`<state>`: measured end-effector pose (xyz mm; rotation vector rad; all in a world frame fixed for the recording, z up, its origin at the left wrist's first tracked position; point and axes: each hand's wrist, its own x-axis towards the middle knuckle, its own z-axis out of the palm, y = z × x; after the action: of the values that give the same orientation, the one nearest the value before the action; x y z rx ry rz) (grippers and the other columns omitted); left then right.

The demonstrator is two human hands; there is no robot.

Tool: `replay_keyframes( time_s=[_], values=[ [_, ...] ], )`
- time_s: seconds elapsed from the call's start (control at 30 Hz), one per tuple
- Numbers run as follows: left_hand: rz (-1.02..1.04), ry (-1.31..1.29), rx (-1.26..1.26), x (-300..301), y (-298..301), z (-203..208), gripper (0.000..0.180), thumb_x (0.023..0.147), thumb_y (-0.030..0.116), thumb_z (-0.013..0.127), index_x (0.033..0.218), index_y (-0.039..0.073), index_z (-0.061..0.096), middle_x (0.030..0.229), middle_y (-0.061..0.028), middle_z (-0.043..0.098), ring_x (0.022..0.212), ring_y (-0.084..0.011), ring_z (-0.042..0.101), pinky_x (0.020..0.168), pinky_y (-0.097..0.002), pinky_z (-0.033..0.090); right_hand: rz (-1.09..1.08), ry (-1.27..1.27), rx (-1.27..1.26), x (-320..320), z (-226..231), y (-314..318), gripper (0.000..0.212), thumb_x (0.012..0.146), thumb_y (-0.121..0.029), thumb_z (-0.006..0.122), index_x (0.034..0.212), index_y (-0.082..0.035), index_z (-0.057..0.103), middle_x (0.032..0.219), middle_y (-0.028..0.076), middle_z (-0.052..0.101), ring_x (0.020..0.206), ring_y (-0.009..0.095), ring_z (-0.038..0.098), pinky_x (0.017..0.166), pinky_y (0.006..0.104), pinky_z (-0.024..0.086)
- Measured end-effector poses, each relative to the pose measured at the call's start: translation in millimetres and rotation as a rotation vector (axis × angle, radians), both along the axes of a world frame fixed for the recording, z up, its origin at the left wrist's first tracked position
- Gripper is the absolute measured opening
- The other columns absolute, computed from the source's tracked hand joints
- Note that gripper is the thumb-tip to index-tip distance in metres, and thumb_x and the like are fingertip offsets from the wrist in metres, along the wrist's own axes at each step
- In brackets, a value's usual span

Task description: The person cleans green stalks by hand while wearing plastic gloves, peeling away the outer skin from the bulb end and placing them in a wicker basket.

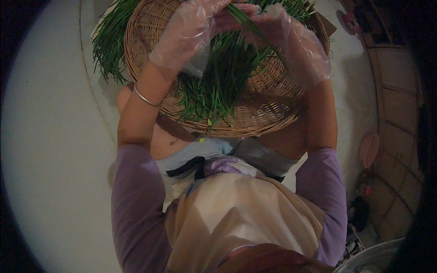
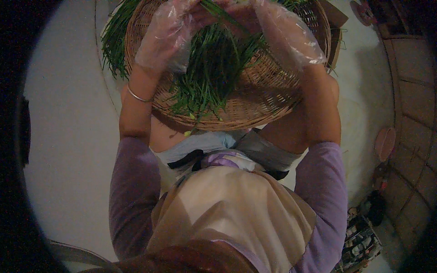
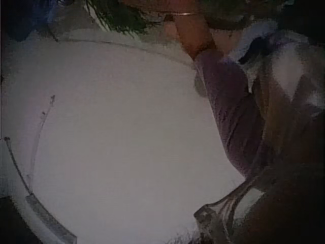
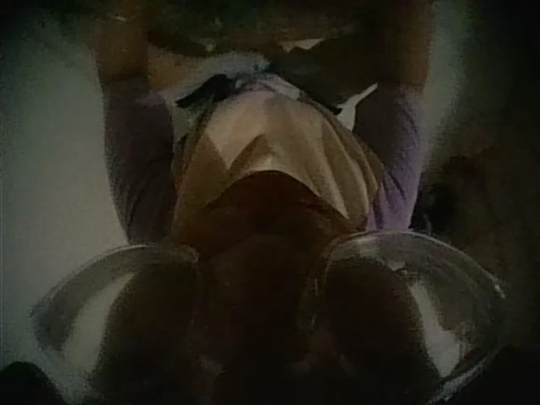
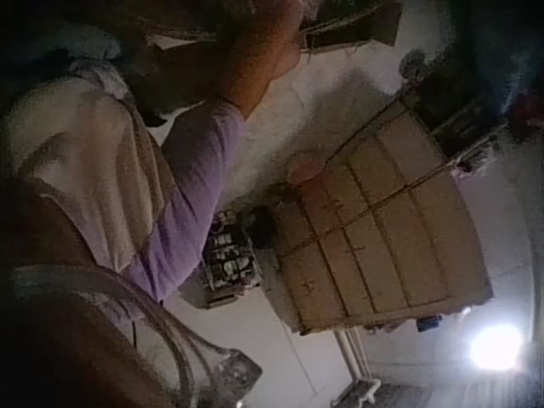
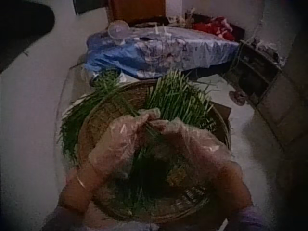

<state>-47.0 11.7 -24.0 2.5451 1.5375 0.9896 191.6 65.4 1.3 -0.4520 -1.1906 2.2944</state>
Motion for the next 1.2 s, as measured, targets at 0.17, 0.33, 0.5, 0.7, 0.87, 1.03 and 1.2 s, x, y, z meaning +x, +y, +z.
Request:
replay_keyframes(
  time_s=[0.17, 0.33, 0.5, 0.7, 0.87, 1.03, 1.2],
  values=[
    [-0.185, -0.989, -0.664, 18, 8, 26, 0.036, 0.103, 0.015, 0.044, 0.135, -0.001, 0.050, 0.121, -0.0124, 0.063, 0.100, -0.0185, 0.062, 0.091, -0.0331, 0.051, -0.395, -0.575, 0.638, 3, 15, 14, 0.050, 0.100, -0.023, 0.055, 0.143, -0.003, 0.042, 0.124, 0.014, 0.058, 0.107, 0.022, 0.060, 0.090, 0.0369, 0.049],
    [-0.205, -0.798, -0.529, 9, 11, 10, 0.035, 0.103, 0.015, 0.041, 0.133, -0.001, 0.051, 0.129, -0.0121, 0.059, 0.110, -0.0174, 0.059, 0.101, -0.0322, 0.048, -0.426, -0.628, 1.460, -6, 7, -4, 0.036, 0.086, -0.022, 0.071, 0.117, -0.006, 0.061, 0.086, 0.006, 0.062, 0.072, 0.014, 0.061, 0.064, 0.0287, 0.049],
    [-0.476, -1.193, -0.595, 15, 9, -17, 0.038, 0.103, 0.014, 0.042, 0.138, 0.000, 0.045, 0.139, -0.0114, 0.051, 0.118, -0.0186, 0.055, 0.105, -0.0337, 0.045, -0.426, -0.596, 1.624, -24, 1, -16, 0.028, 0.078, -0.016, 0.078, 0.100, -0.008, 0.061, 0.087, 0.012, 0.060, 0.073, 0.031, 0.061, 0.064, 0.0363, 0.050],
    [0.151, 0.389, 0.083, 8, 2, 0, 0.044, 0.102, 0.019, 0.046, 0.143, 0.002, 0.040, 0.141, -0.0115, 0.049, 0.112, -0.0201, 0.056, 0.094, -0.0330, 0.049, -0.362, -0.663, 1.235, -25, -7, -17, 0.019, 0.086, -0.013, 0.071, 0.102, -0.004, 0.063, 0.097, 0.008, 0.066, 0.079, 0.018, 0.065, 0.070, 0.0317, 0.051],
    [-0.136, -0.932, -0.594, 22, 9, 19, 0.057, 0.094, 0.005, 0.055, 0.147, 0.003, 0.033, 0.117, -0.0154, 0.059, 0.088, -0.0222, 0.060, 0.076, -0.0298, 0.051, -0.243, -0.555, 0.835, -16, -19, -6, 0.026, 0.092, -0.011, 0.062, 0.114, 0.002, 0.063, 0.103, 0.006, 0.068, 0.088, 0.011, 0.064, 0.076, 0.0252, 0.050],
    [0.115, 0.416, 0.323, -3, 11, -21, 0.069, 0.084, -0.008, 0.058, 0.147, 0.004, 0.034, 0.089, -0.0119, 0.053, 0.072, -0.0237, 0.051, 0.065, -0.0347, 0.047, -0.200, -0.591, 0.601, -22, 3, -7, 0.036, 0.096, -0.015, 0.057, 0.128, 0.000, 0.055, 0.106, 0.009, 0.065, 0.095, 0.015, 0.061, 0.083, 0.0310, 0.049],
    [0.100, 0.457, 0.346, 5, 8, -12, 0.075, 0.079, -0.012, 0.059, 0.148, 0.005, 0.033, 0.083, -0.0113, 0.049, 0.071, -0.0254, 0.048, 0.065, -0.0373, 0.046, -0.262, -0.459, 0.553, -17, -25, -6, 0.029, 0.094, -0.009, 0.055, 0.121, -0.001, 0.063, 0.093, 0.004, 0.068, 0.082, 0.008, 0.061, 0.074, 0.0228, 0.050]
  ],
)
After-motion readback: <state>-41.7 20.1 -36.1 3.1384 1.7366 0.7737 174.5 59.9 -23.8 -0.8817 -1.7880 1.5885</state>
